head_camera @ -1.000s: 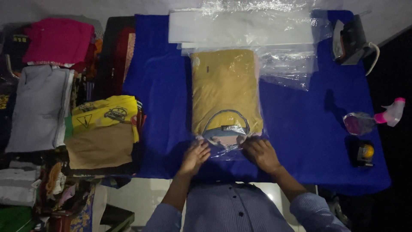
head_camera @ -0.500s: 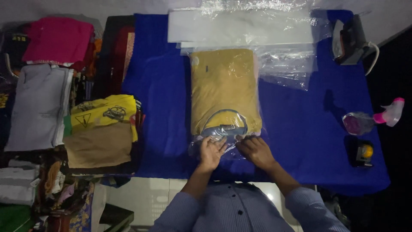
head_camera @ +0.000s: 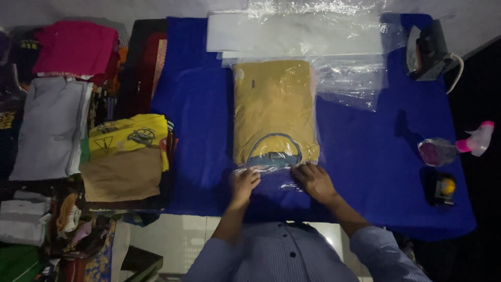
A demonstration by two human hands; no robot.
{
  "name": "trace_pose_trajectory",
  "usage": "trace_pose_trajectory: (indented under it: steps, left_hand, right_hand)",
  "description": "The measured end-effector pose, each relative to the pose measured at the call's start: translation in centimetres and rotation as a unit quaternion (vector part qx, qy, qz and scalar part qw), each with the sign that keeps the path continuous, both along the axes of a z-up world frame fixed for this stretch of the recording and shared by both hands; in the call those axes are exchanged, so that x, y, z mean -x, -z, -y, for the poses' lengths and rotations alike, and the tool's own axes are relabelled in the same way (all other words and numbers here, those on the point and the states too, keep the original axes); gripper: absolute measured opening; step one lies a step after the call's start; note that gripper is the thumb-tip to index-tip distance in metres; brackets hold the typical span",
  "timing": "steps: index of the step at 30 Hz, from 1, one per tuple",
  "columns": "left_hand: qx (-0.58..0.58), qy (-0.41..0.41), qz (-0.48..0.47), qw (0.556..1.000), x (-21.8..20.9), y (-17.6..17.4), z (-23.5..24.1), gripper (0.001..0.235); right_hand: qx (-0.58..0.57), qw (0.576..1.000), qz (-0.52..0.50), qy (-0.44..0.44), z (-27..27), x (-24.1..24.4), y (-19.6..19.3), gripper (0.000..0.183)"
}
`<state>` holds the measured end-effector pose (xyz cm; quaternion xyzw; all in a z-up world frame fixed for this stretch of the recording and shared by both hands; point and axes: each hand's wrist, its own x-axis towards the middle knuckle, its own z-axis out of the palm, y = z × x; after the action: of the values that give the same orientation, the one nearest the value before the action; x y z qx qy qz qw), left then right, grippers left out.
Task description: Packaging a folded yellow t-shirt into a clear plastic bag.
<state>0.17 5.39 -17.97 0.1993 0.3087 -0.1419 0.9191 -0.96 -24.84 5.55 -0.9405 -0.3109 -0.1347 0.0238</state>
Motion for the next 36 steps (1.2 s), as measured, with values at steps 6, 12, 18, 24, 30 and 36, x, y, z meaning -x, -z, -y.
trace_pose_trajectory:
  steps: [6, 12, 18, 24, 30, 36]
  left_hand:
    - [-0.1, -0.03, 0.0, 0.995, -0.3, -2.1, -2.7, 0.023]
    - [-0.306, 0.234, -0.064, 0.921, 0.0, -11.8, -4.7, 0.039]
    - [-0.664, 0.423, 0.207, 0.581, 3.2, -25.9, 1.2, 0.045]
    - [-0.703, 0.458, 0.365, 0.404, -0.2, -24.8, 5.4, 0.043]
    - [-0.722, 0.398, 0.338, 0.454, -1.7, -19.5, 2.7, 0.034]
    - [-0.698, 0.425, 0.342, 0.463, -2.2, -20.3, 2.1, 0.037]
  right_hand:
    - [0.013, 0.999, -0.039, -0.01, -0.7, 0.3, -3.0, 0.034]
    - [0.039, 0.998, -0.044, 0.022, -1.9, 0.6, -6.0, 0.037]
    - [0.073, 0.997, -0.034, 0.009, -0.9, -0.1, -2.7, 0.035]
    - [0.048, 0.998, -0.04, 0.001, -1.6, -0.1, -5.8, 0.034]
    - [0.035, 0.999, 0.023, -0.002, -1.3, -0.2, -3.9, 0.027]
    - [-0.065, 0.997, -0.039, -0.016, -0.1, -0.5, -2.5, 0.041]
